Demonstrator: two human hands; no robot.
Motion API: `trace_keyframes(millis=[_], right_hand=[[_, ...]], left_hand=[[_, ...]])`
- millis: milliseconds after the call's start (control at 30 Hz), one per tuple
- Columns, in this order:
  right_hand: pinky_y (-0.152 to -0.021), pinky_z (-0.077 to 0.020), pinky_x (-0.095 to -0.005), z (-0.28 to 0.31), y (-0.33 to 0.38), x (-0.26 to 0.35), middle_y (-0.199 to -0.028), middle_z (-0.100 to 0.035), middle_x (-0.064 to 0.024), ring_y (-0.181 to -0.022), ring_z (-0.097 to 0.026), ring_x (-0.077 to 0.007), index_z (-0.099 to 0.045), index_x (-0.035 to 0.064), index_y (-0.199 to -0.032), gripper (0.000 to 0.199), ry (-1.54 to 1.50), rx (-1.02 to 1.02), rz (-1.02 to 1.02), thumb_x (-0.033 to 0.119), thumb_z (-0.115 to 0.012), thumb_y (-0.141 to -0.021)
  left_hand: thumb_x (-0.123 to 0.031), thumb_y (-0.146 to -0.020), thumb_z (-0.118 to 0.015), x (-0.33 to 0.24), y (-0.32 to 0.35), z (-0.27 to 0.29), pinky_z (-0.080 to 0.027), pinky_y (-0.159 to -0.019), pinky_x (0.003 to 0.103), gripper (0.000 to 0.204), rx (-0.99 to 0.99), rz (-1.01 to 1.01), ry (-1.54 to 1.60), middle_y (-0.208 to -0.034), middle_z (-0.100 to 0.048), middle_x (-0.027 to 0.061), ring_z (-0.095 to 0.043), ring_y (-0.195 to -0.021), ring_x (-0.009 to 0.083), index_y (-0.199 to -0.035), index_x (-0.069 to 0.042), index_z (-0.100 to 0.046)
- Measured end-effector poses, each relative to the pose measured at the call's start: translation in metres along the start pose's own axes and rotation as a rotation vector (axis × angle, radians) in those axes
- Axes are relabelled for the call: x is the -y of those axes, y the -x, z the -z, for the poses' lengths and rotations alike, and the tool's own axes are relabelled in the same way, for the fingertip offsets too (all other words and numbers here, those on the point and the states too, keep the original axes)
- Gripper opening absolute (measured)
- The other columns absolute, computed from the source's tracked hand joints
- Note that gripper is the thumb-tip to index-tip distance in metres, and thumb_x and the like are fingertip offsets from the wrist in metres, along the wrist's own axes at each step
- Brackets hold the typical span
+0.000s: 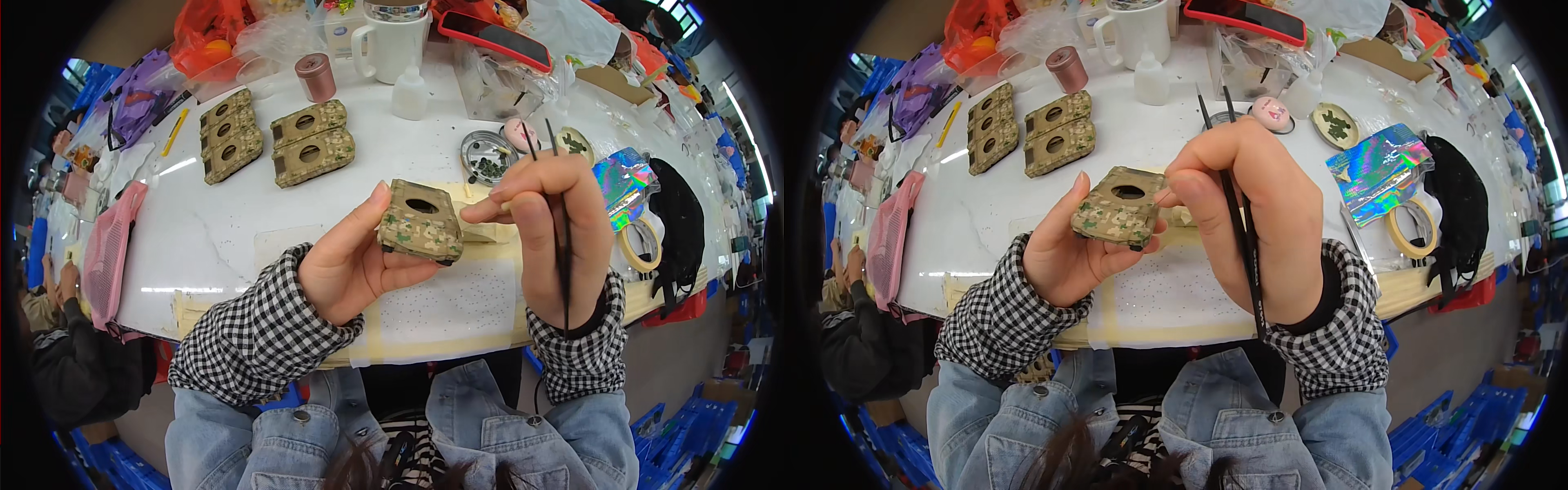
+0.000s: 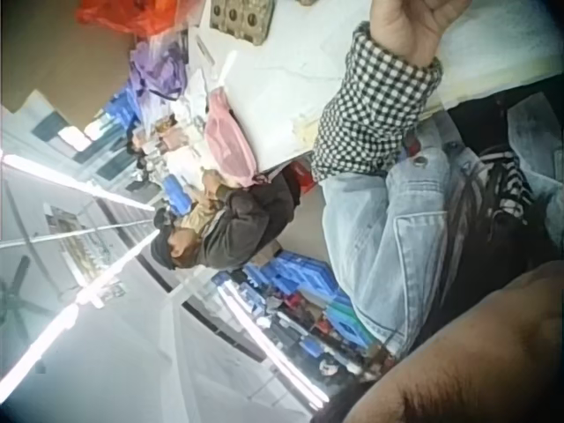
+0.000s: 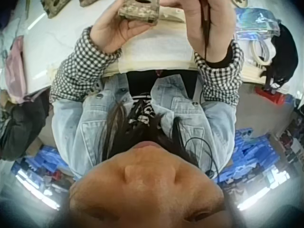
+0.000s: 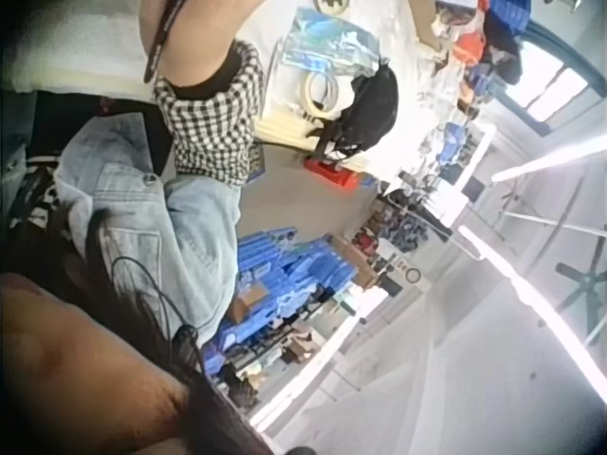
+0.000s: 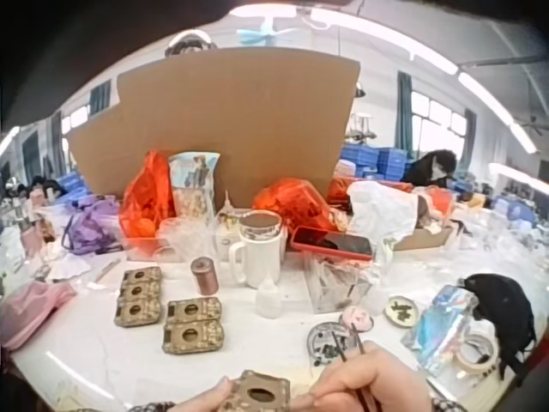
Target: Assembling or detailing a plastic toy tank model using tweezers and small components.
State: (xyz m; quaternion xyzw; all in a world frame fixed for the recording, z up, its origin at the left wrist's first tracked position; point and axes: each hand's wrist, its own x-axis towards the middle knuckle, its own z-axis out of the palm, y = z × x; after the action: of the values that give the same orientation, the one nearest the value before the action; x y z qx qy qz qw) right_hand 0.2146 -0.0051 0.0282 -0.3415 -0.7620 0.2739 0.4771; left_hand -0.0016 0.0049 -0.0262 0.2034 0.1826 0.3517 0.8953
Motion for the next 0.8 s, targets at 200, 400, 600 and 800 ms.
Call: trace_keyframes(millis=[200, 400, 600, 800], right_hand=[[-0.074, -0.0550, -0.0273, -0.0069, 0.0004, -0.0017, -0.088, -0.053, -0.0092, -0.077, -0.068, -0.0185, -0.045, -0.0030, -0.099, 0.020, -0.091, -0.002, -0.101, 0.016, -0.041, -0.102], [-0.073, -0.0549, -0.0264, -0.0069, 0.0002, -0.0044, -0.089, -0.054, -0.0088, -0.077, -0.068, -0.0170, -0.046, -0.0027, -0.099, 0.018, -0.043, 0.016, -0.074, 0.014, -0.041, -0.102], [-0.073, -0.0547, -0.0260, -0.0065, -0.0004, -0.0031, -0.088, -0.054, -0.0085, -0.076, -0.067, -0.0162, -0.047, -0.0025, -0.098, 0.018, -0.032, 0.008, -0.077, 0.015, -0.042, -0.102], [-0.073, -0.0546, -0.0262, -0.0076, -0.0003, -0.0034, -0.088, -0.055, -0.0081, -0.076, -0.067, -0.0157, -0.047, -0.0023, -0.098, 0.017, -0.046, 0.003, -0.094, 0.014, -0.044, -0.102]], left_hand=[[-0.050, -0.102, -0.024, 0.0012, 0.0002, 0.0011, -0.053, -0.096, 0.035, 0.066, 0.008, 0.007, -0.027, -0.124, -0.056, 0.0250, -0.060, -0.112, 0.0332, -0.138, 0.003, -0.038], [-0.050, -0.102, -0.024, 0.0006, 0.0008, -0.0065, -0.053, -0.096, 0.035, 0.065, -0.062, 0.005, -0.116, -0.123, -0.057, 0.0241, -0.061, -0.111, 0.0319, -0.137, 0.002, -0.038], [-0.050, -0.102, -0.024, 0.0001, 0.0003, -0.0044, -0.052, -0.097, 0.036, 0.064, -0.046, 0.016, -0.118, -0.123, -0.057, 0.0236, -0.061, -0.111, 0.0321, -0.137, 0.002, -0.038], [-0.050, -0.102, -0.024, 0.0004, 0.0003, -0.0064, -0.053, -0.096, 0.036, 0.064, -0.069, 0.017, -0.108, -0.123, -0.057, 0.0239, -0.061, -0.110, 0.0323, -0.138, 0.002, -0.038]])
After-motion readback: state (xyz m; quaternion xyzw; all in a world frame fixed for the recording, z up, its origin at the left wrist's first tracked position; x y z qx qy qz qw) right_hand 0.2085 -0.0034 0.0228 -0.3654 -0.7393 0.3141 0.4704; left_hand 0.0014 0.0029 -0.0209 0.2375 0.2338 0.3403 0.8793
